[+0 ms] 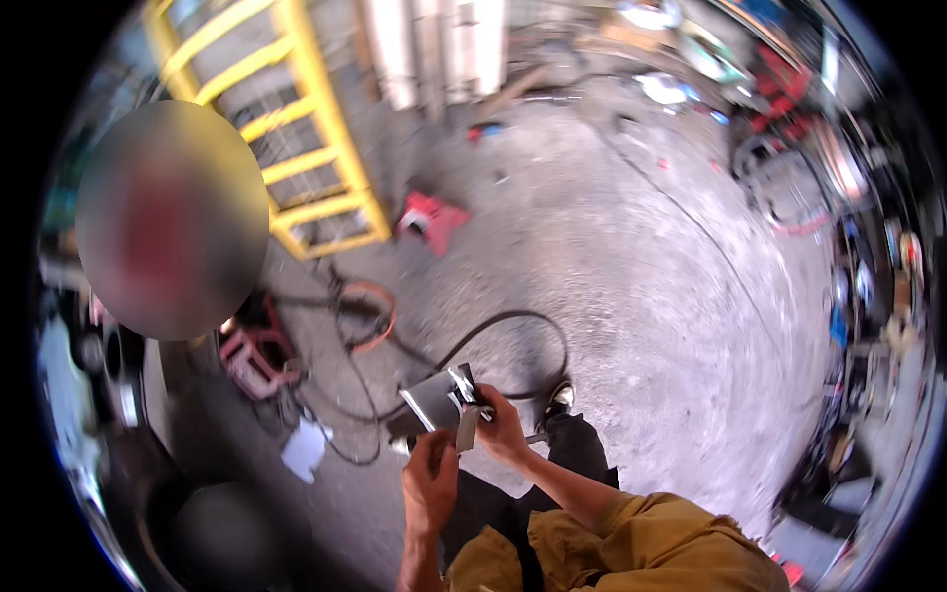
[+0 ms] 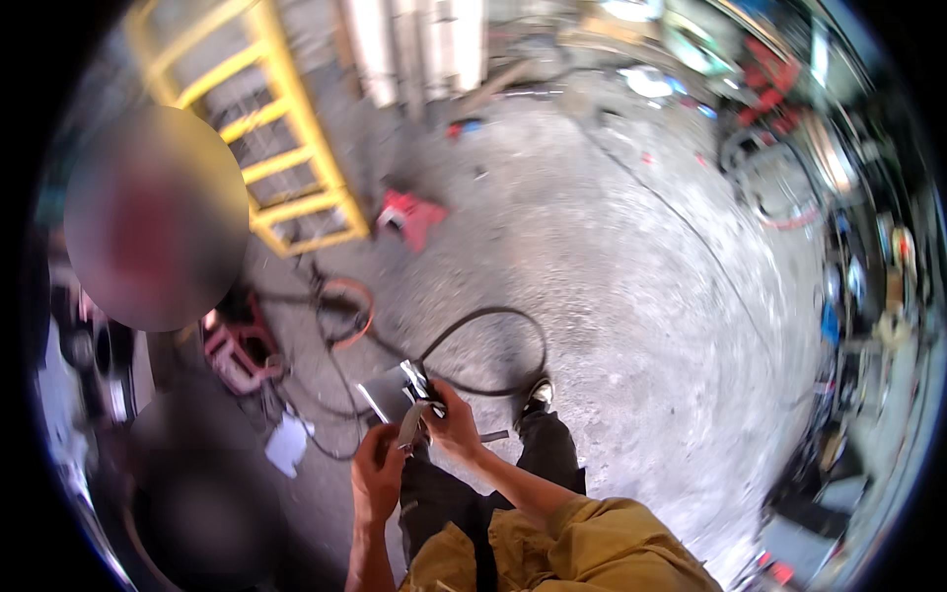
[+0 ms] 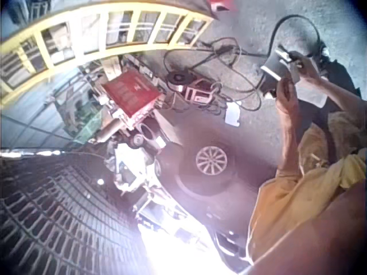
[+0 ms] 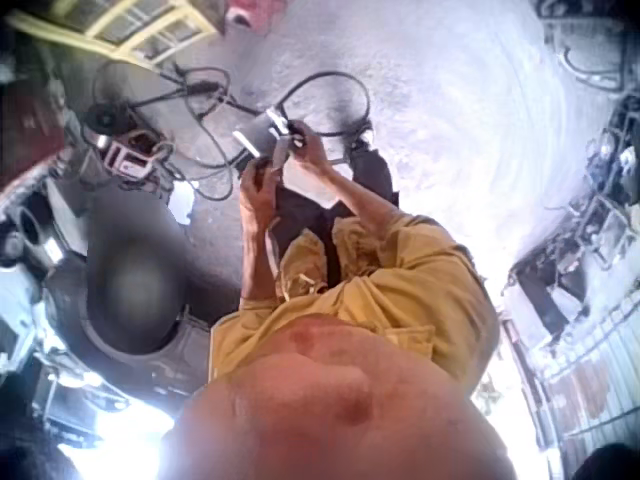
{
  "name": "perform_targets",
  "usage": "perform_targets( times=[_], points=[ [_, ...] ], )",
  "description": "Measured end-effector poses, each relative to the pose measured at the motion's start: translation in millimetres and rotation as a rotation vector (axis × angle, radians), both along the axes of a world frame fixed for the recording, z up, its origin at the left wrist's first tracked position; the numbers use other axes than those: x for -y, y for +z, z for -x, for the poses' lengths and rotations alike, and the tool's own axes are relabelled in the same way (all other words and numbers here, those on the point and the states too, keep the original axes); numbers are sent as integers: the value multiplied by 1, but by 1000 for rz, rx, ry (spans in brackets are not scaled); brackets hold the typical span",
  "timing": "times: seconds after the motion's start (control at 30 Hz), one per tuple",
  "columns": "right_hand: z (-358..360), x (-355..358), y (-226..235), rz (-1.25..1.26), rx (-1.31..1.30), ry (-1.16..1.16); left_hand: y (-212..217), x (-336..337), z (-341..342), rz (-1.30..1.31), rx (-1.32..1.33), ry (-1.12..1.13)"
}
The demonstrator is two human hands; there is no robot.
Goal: The person sits on the floor and welds a white car bumper using a handheld welding torch. They hold the bumper in place with one hand while operating the torch with the other, creating bright sparks. After finishing the weld, the person stands up, walks around the garage, and picks up a metal bar.
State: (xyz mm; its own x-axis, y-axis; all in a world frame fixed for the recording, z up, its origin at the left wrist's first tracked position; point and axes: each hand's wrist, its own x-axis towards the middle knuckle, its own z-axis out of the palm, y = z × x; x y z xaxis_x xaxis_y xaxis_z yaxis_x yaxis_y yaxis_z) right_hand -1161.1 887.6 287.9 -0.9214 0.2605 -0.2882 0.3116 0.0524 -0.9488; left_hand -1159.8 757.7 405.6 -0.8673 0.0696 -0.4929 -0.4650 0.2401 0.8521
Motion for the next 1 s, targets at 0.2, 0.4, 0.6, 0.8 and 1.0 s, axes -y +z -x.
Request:
perform_targets(
  times=[0.2,0.4,0.6,0.8,1.0],
  points=[
    [-58,-282,52,-161,16,-303,27,-212,-13,-62,21,-333],
    [-153,-522,88,-298,198,-704,-102,-236,-9,520,-189,-447],
    [-207,-682,40,-353,125,-1138,-222,-300,66,920,399,-800],
    [-188,-802,16,-239,38,-1397,-250,-530,158,819,301,-1089],
    [-113,-939,84,21,102,-1419,-81,-910,280,-53,-15,-747]
  ],
)
